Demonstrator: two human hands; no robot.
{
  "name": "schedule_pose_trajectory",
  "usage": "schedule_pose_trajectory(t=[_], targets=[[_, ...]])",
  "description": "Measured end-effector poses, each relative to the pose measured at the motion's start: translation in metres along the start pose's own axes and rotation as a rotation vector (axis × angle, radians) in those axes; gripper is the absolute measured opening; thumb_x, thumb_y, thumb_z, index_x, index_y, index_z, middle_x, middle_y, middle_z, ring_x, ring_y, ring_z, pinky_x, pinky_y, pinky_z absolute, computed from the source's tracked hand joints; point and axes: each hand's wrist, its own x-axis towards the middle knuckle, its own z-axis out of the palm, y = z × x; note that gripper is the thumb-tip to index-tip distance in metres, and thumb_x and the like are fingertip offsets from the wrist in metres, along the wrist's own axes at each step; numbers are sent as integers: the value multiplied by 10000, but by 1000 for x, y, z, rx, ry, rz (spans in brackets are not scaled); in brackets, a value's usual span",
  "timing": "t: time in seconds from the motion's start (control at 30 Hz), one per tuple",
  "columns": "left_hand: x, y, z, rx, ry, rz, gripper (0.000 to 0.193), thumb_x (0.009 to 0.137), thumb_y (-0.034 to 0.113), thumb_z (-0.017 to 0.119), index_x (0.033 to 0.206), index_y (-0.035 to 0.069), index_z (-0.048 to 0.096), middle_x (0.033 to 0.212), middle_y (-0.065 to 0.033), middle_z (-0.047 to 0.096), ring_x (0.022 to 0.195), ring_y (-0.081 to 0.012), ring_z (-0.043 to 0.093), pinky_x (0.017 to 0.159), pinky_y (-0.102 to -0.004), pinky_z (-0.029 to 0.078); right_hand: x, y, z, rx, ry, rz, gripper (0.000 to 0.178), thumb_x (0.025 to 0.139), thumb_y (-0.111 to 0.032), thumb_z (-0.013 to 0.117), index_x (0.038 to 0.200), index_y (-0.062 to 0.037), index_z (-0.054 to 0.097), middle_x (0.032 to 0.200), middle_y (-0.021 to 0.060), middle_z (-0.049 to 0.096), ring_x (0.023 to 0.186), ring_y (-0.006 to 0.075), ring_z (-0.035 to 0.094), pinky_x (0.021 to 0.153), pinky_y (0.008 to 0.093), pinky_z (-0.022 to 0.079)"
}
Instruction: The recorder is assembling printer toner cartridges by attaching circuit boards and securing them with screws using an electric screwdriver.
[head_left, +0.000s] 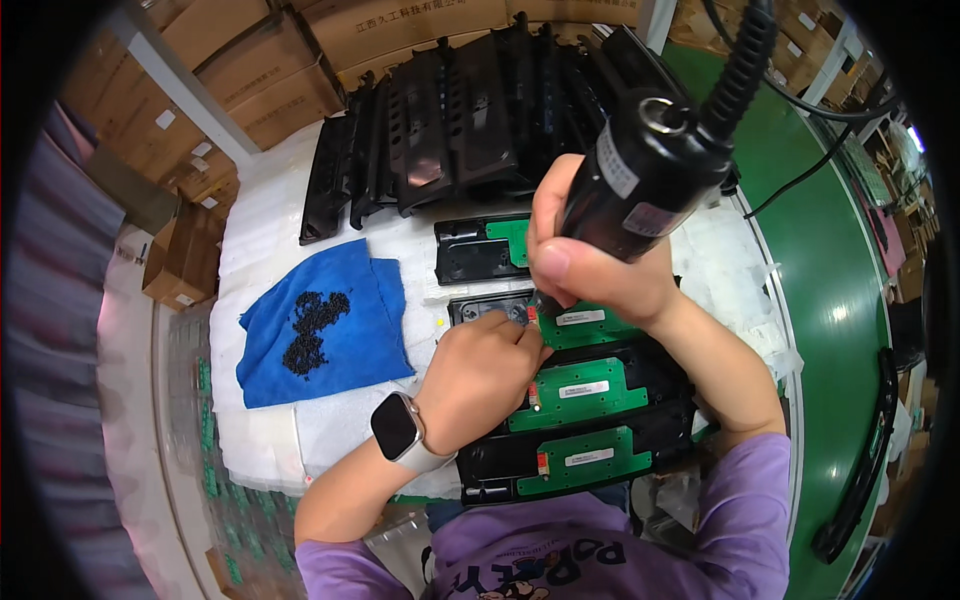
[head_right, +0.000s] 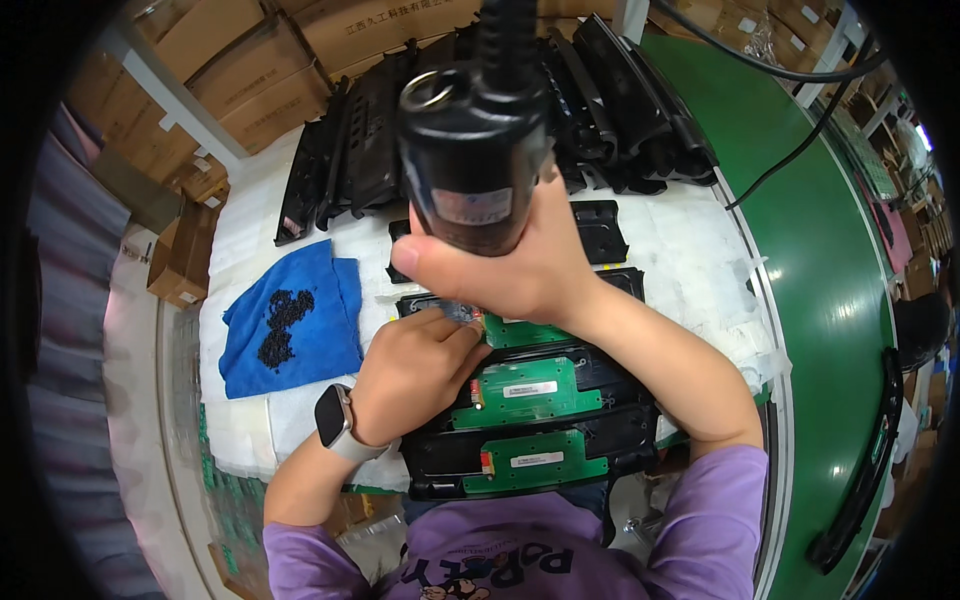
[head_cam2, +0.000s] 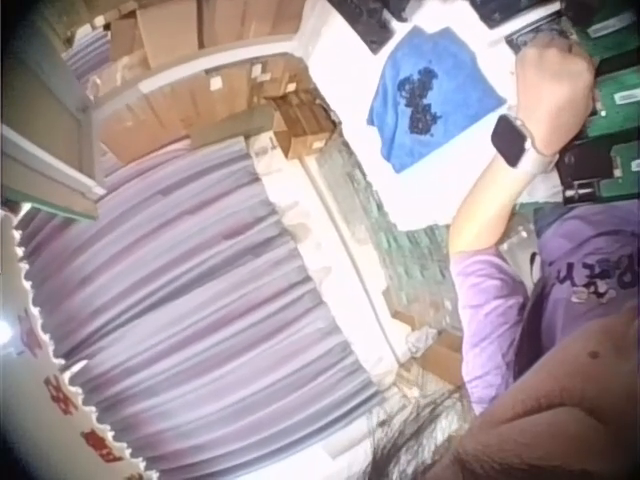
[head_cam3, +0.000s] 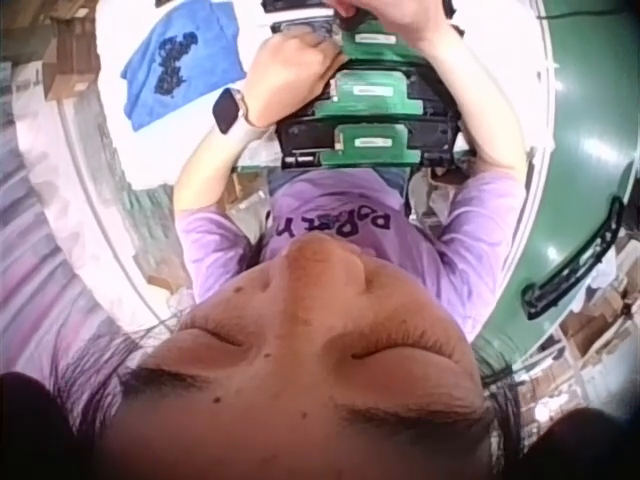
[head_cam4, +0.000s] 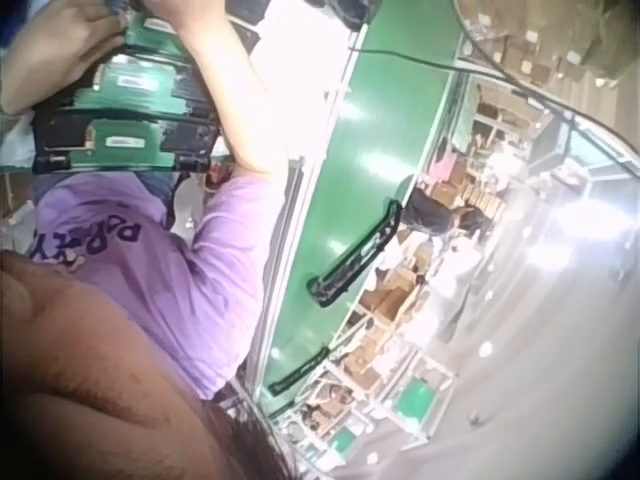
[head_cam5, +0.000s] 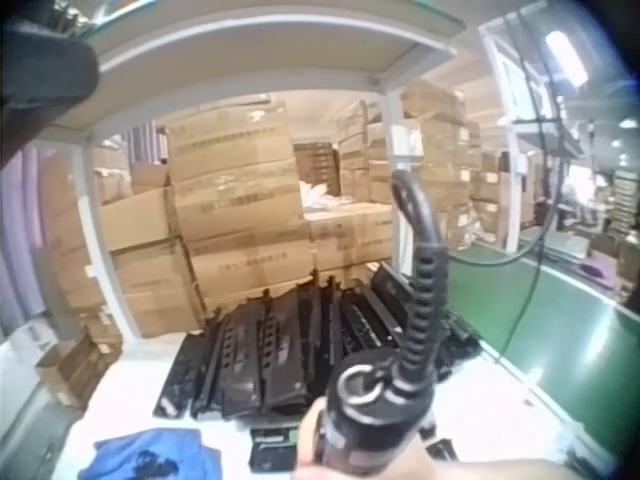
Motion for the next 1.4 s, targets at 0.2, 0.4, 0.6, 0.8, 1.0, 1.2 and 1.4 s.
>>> schedule_pose_trajectory(t=[0.2,0.4,0.6,0.8,1.0,1.2,1.4], targets=[[0,3,0,-48,-2,-27,162,777,147,650,848,2,641,686,-118,587,667,-280,575,577,-376,471,7,-3,5,7,-28,11,211,731,-123,689,790,-24,512,586,38,530,445,83,480,421,214,385],[0,-6,5,-152,50,-75,171,792,179,618,724,21,617,634,-130,576,653,-318,594,590,-419,478,-2,1,11,-122,-59,-59,209,691,-61,698,799,-28,522,641,28,556,519,85,517,485,206,418],[2,-48,-40,-227,219,-209,102,788,129,627,822,55,688,785,-143,652,728,-312,627,637,-379,499,-7,-8,-15,115,-145,-59,287,710,-85,722,921,-25,537,690,12,545,566,55,506,516,201,423],[-36,-80,-68,-180,7,-153,152,711,75,714,852,22,695,742,-91,647,700,-237,592,622,-319,479,0,-28,-11,223,-113,-217,355,728,-225,690,869,-4,451,558,27,448,423,93,435,381,216,351],[-60,-72,-20,-322,46,-163,177,648,81,750,801,31,676,739,-63,592,757,-239,558,675,-314,458,-6,-32,-6,201,-124,-206,332,705,-170,693,873,11,471,597,42,505,453,78,459,415,203,374],[-52,-72,-9,-304,70,-257,135,700,118,724,732,47,614,709,-56,538,708,-241,522,633,-333,431,-7,-32,-9,223,-76,-149,256,718,-143,717,865,-17,551,627,20,538,474,56,489,435,190,385],[-47,-61,-9,10,7,-116,118,783,57,608,827,11,509,823,-119,510,794,-303,521,667,-383,420,-10,-43,-18,66,-79,-120,370,780,-281,654,944,-18,451,599,29,458,443,115,444,409,237,363]])
